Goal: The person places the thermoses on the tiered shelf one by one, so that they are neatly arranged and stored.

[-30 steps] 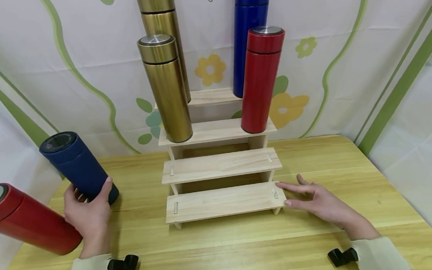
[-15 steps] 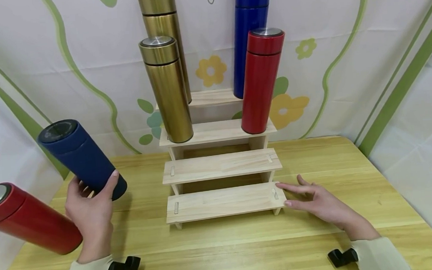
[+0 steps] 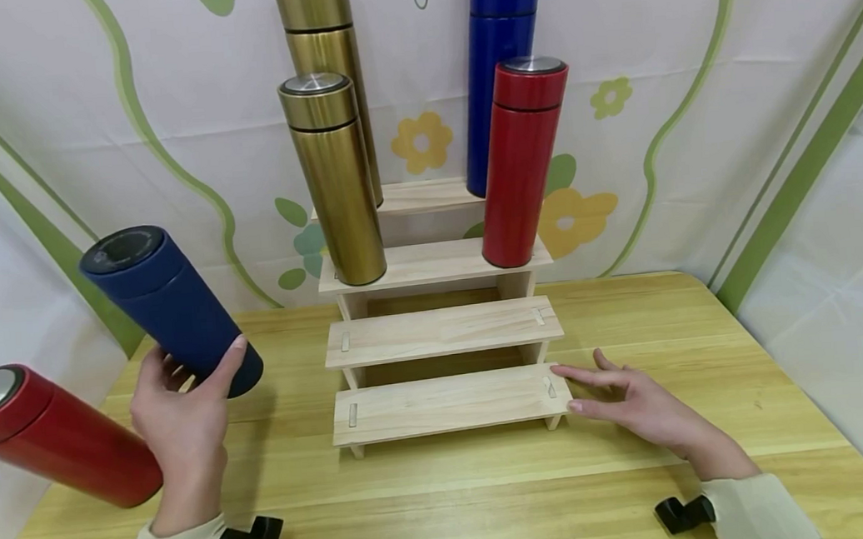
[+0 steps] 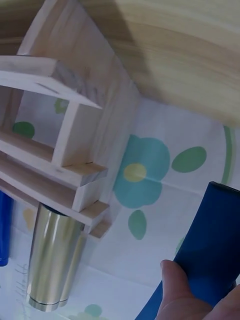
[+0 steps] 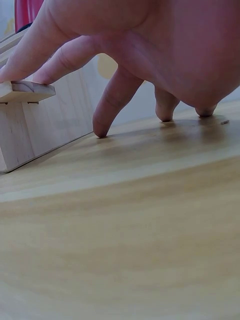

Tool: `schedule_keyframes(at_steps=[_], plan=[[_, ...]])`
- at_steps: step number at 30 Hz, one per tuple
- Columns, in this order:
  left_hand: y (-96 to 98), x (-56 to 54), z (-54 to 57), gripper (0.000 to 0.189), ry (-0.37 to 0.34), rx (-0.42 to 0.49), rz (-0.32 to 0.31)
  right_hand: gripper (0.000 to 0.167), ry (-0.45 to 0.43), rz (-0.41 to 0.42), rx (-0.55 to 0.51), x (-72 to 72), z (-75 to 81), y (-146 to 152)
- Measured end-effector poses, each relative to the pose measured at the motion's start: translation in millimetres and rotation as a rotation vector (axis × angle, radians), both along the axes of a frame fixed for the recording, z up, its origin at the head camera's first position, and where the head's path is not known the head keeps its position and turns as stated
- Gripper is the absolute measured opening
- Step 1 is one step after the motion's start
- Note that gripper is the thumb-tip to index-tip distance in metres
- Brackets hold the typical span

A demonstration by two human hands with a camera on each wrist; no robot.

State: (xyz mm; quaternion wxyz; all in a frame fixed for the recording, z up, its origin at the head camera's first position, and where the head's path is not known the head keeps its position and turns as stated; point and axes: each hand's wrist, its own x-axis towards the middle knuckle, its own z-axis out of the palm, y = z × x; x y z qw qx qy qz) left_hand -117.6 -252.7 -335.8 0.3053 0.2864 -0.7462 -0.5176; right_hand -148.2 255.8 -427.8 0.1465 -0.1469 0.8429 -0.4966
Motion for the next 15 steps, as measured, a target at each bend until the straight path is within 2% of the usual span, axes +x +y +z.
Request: schedule_keyframes(at_steps=[15], plan=[[14.4,7.3,5.8,0.072,0.007,-0.013,-0.087,0.050,-0.002,0.003,-0.003,-0.3,-0.1,-0.4]])
